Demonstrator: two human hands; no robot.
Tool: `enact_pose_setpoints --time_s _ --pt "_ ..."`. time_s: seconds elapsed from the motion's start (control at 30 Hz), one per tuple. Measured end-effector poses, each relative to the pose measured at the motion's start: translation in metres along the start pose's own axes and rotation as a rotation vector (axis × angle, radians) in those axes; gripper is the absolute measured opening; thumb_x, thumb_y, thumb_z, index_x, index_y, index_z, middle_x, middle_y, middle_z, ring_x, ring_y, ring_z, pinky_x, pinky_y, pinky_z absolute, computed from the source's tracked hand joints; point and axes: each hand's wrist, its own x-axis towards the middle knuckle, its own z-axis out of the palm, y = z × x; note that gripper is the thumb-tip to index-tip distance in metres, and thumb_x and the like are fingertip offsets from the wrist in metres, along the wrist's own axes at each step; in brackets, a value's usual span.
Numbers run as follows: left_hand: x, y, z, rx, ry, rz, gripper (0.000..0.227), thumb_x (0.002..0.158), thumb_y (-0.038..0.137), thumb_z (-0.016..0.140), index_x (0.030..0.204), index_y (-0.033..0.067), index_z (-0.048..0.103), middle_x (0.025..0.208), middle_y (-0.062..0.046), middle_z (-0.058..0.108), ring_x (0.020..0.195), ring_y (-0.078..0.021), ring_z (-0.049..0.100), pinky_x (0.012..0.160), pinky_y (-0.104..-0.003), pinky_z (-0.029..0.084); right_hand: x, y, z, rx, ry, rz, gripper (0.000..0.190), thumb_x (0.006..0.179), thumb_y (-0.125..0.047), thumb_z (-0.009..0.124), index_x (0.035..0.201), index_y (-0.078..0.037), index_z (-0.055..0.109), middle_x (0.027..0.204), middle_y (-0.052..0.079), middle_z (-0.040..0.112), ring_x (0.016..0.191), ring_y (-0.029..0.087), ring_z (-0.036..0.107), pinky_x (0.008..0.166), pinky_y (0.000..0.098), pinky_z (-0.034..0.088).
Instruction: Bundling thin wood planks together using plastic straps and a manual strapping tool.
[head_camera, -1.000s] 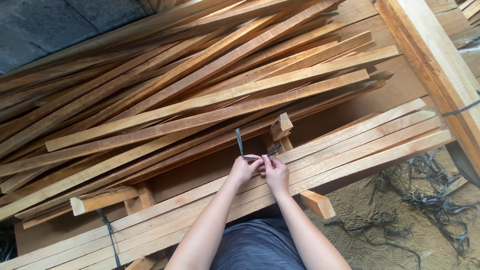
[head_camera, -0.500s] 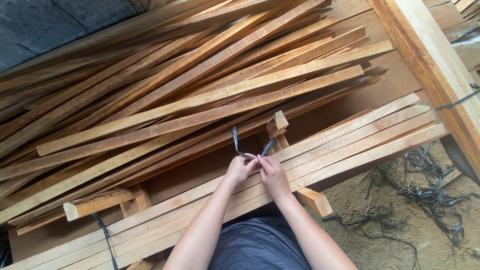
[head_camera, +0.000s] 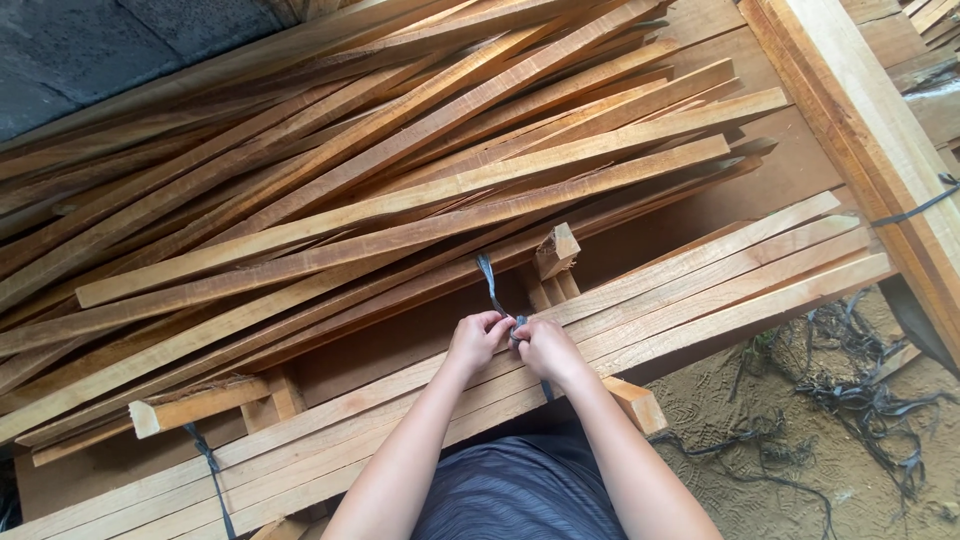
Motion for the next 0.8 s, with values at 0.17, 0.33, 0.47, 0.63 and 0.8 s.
enact_pose_setpoints --time_s 0.17,0.33,0.47,0.63,0.8 --pt "0.008 -0.009 -0.001 -0.002 0.001 -0.041 0.026 0.095 0.043 0.068 0.101 0.0214 0.081 0.096 -0.005 0.079 0.105 -0.0310 0.072 0.087 -0.042 0.055 -0.005 -0.008 -0.003 0.067 -0.025 0.028 0.024 0.087 -0.015 0.065 0.105 -0.014 0.081 0.105 0.017 0.078 0.109 0.040 0.069 0.094 0.0495 0.055" --pt "0.012 -0.006 -0.004 -0.042 0.009 -0.066 0.024 0.095 0.042 0.067 0.098 0.0226 0.081 0.090 -0.004 0.079 0.103 -0.0308 0.073 0.085 -0.042 0.055 0.003 0.013 0.019 0.039 0.143 0.035 0.019 0.090 -0.025 0.068 0.103 -0.019 0.081 0.096 0.011 0.079 0.098 0.034 0.074 0.084 0.0477 0.059" --pt "0.017 -0.013 -0.004 -0.040 -0.009 -0.090 0.025 0.095 0.041 0.066 0.099 0.0223 0.081 0.089 -0.004 0.079 0.103 -0.0298 0.073 0.086 -0.042 0.056 0.008 0.034 0.040 0.059 0.563 -0.322 0.030 0.084 -0.019 0.077 0.112 -0.026 0.077 0.094 -0.001 0.072 0.083 0.023 0.071 0.072 0.0373 0.059" --pt "0.024 -0.018 -0.001 -0.015 -0.024 -0.116 0.029 0.097 0.043 0.062 0.093 0.0213 0.081 0.089 -0.007 0.079 0.105 -0.0359 0.071 0.087 -0.045 0.054 0.015 0.038 0.045 0.019 0.686 -0.504 0.021 0.086 -0.015 0.075 0.103 -0.026 0.081 0.099 -0.005 0.071 0.089 0.020 0.069 0.077 0.0328 0.058" --pt "0.030 -0.008 0.002 0.164 -0.007 -0.210 0.037 0.097 0.053 0.052 0.087 0.0290 0.078 0.086 0.002 0.077 0.102 -0.0297 0.072 0.086 -0.043 0.055 0.016 0.032 0.049 0.182 0.689 -0.428 0.011 0.093 -0.019 0.071 0.095 -0.025 0.080 0.102 -0.008 0.074 0.091 0.018 0.069 0.083 0.0325 0.056"
